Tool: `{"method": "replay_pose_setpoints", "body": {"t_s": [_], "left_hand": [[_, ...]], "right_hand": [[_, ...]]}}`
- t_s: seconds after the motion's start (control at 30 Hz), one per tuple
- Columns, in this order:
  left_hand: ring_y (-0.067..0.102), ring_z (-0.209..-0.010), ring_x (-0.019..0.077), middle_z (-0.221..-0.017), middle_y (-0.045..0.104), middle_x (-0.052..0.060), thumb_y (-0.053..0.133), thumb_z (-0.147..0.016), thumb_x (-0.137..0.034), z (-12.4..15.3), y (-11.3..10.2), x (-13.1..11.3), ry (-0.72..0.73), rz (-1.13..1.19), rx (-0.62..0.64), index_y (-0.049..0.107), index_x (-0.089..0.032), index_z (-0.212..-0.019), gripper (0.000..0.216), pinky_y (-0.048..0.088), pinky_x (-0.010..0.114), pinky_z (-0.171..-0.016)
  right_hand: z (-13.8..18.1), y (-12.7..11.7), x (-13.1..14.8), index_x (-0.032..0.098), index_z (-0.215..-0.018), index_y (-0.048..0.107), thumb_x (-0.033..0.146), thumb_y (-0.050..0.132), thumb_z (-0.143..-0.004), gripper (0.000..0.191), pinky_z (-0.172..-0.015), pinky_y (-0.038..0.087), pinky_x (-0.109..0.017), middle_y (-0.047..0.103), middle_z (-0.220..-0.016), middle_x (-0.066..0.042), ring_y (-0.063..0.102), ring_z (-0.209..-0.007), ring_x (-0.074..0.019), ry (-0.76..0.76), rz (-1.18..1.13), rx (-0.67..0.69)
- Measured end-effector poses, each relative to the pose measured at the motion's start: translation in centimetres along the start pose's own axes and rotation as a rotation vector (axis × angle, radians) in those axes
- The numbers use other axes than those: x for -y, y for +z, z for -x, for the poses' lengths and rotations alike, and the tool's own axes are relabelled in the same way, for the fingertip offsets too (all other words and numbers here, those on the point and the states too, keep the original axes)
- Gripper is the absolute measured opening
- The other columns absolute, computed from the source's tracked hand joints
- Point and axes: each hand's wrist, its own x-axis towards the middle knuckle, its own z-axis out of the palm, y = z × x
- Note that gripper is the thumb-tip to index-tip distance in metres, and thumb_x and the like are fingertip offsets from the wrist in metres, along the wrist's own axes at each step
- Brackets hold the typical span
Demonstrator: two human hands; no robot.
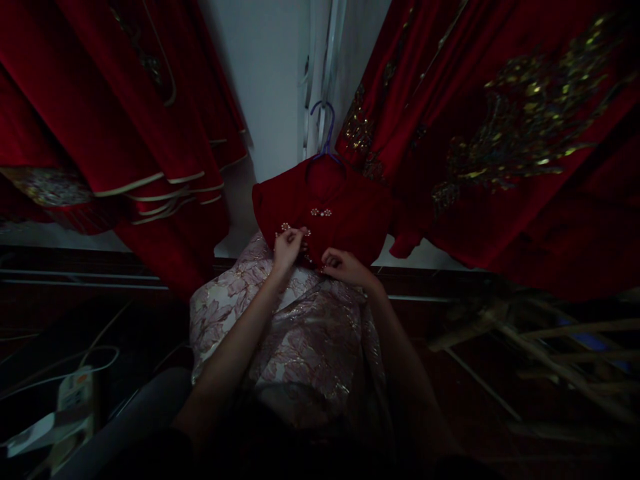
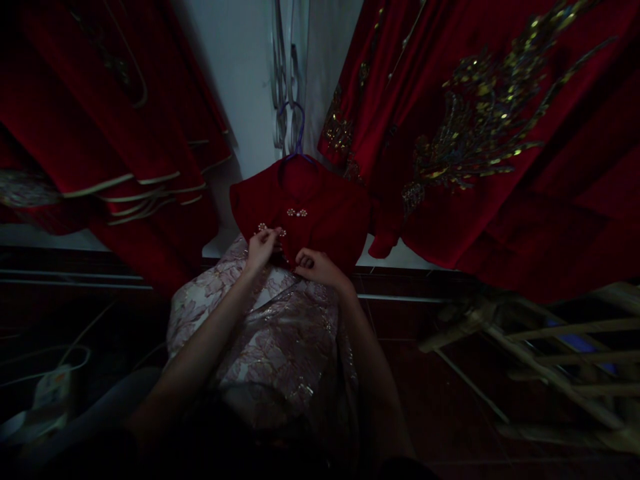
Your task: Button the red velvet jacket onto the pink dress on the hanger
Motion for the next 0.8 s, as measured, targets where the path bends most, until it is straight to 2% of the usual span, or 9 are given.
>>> {"method": "replay_pose_setpoints", "body": {"t_s": [0.07,0.17,0.3,0.5,0.67,0.8], "left_hand": [[0.060,-0.068,0.0131,-0.078,0.064,0.004,0.064,-0.079,-0.037,-0.5,0.7,-1.6,0.235,-0.178,0.080,0.063,-0.017,-0.086,0.021,0.052,0.027,-0.064],[0.058,-0.091,0.0202,-0.100,0.061,0.008,0.065,-0.080,-0.030,-1.7,1.5,-4.2,0.548,-0.540,0.154,0.063,-0.021,-0.103,0.025,0.050,0.034,-0.081],[0.050,-0.104,0.0281,-0.102,0.056,0.012,0.065,-0.080,-0.032,-3.7,1.8,-6.2,0.724,-0.889,0.277,0.065,-0.017,-0.097,0.022,0.045,0.039,-0.086],[0.048,-0.108,0.0302,-0.104,0.055,0.013,0.059,-0.084,-0.037,-5.3,1.5,-7.1,0.863,-1.028,0.433,0.065,-0.018,-0.087,0.020,0.036,0.047,-0.095],[0.048,-0.106,0.0284,-0.104,0.058,0.010,0.062,-0.080,-0.030,-5.2,1.6,-7.8,0.853,-0.943,0.437,0.065,-0.018,-0.086,0.013,0.032,0.047,-0.097],[0.048,-0.104,0.0281,-0.101,0.059,0.009,0.064,-0.077,-0.027,-5.3,1.7,-7.7,0.819,-0.943,0.417,0.065,-0.018,-0.084,0.012,0.032,0.046,-0.096]], "right_hand": [[0.1,-0.3,-0.2,0.019,-0.083,0.055,0.024,0.059,-0.074,0.011,-0.061,0.041,-0.022,0.055,-0.069,0.003,0.051,-0.065,-0.0102,0.010,0.002,0.047],[0.4,-0.8,-0.3,0.018,-0.082,0.054,0.022,0.057,-0.073,0.009,-0.060,0.040,-0.022,0.054,-0.069,0.003,0.050,-0.064,-0.0099,0.020,-0.003,0.136],[0.8,-1.4,-0.4,0.018,-0.081,0.055,0.019,0.056,-0.073,0.009,-0.058,0.039,-0.021,0.053,-0.069,0.004,0.048,-0.063,-0.0092,0.030,-0.015,0.191],[1.0,-1.8,-0.3,0.018,-0.084,0.057,0.021,0.058,-0.074,0.011,-0.060,0.041,-0.022,0.057,-0.072,0.003,0.052,-0.065,-0.0102,0.042,-0.008,0.204],[1.0,-1.4,-0.2,0.018,-0.096,0.059,0.032,0.063,-0.078,0.023,-0.066,0.048,-0.026,0.063,-0.080,-0.001,0.058,-0.072,-0.0128,0.071,-0.017,0.231],[0.9,-1.2,0.0,0.018,-0.098,0.060,0.034,0.063,-0.080,0.024,-0.068,0.050,-0.027,0.065,-0.083,-0.003,0.060,-0.075,-0.0136,0.098,-0.053,0.188]]}}
